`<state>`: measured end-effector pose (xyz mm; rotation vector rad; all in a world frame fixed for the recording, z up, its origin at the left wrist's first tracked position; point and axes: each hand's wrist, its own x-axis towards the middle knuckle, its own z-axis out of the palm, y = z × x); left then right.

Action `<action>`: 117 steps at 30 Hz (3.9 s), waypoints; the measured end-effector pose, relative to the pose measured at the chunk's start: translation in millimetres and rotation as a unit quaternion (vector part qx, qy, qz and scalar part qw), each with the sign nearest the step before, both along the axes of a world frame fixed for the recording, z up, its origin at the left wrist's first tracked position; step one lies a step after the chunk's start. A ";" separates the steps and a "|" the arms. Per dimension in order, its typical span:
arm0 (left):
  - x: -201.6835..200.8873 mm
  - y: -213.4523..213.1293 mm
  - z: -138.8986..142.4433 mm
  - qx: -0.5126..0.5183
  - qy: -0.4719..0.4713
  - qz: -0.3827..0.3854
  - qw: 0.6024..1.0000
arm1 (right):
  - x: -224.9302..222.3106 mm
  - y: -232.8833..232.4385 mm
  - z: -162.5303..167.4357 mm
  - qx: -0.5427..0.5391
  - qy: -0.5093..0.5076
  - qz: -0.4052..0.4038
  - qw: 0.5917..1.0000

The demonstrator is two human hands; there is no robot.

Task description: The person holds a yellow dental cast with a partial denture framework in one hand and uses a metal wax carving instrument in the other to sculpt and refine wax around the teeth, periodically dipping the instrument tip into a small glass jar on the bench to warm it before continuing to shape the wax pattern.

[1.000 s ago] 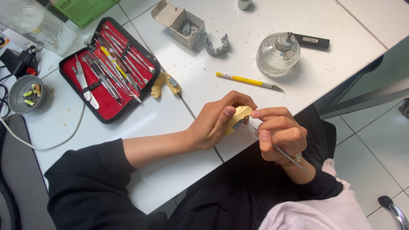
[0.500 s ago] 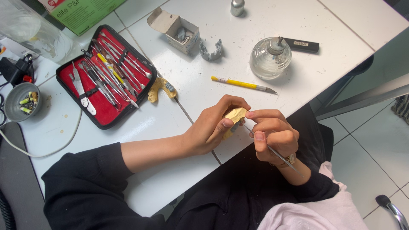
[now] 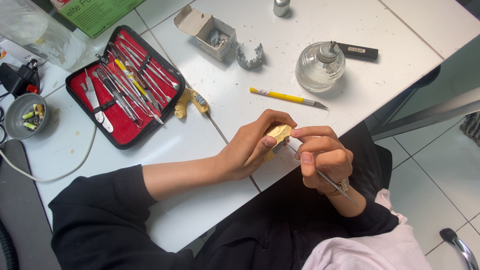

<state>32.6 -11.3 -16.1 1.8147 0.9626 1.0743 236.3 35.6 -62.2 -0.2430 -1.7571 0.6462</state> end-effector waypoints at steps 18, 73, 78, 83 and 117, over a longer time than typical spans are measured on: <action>1.2 2.9 -2.9 -0.005 -0.005 -0.006 1.000 | 2.0 1.0 -3.0 0.007 -0.006 -0.002 1.000; 2.0 18.5 -7.4 -0.029 -0.081 0.020 0.996 | 29.4 124.8 20.2 -0.250 0.097 -0.021 0.963; 2.2 18.6 -9.1 -0.027 -0.081 0.019 0.996 | 29.4 126.6 18.7 -0.265 0.101 -0.033 0.958; 2.7 18.4 -8.0 -0.023 -0.082 0.021 0.996 | 28.0 127.7 22.2 -0.255 0.093 -0.040 0.962; 5.0 14.5 -5.0 -0.072 -0.127 0.013 0.989 | 48.8 129.6 39.7 -0.222 0.054 0.011 0.974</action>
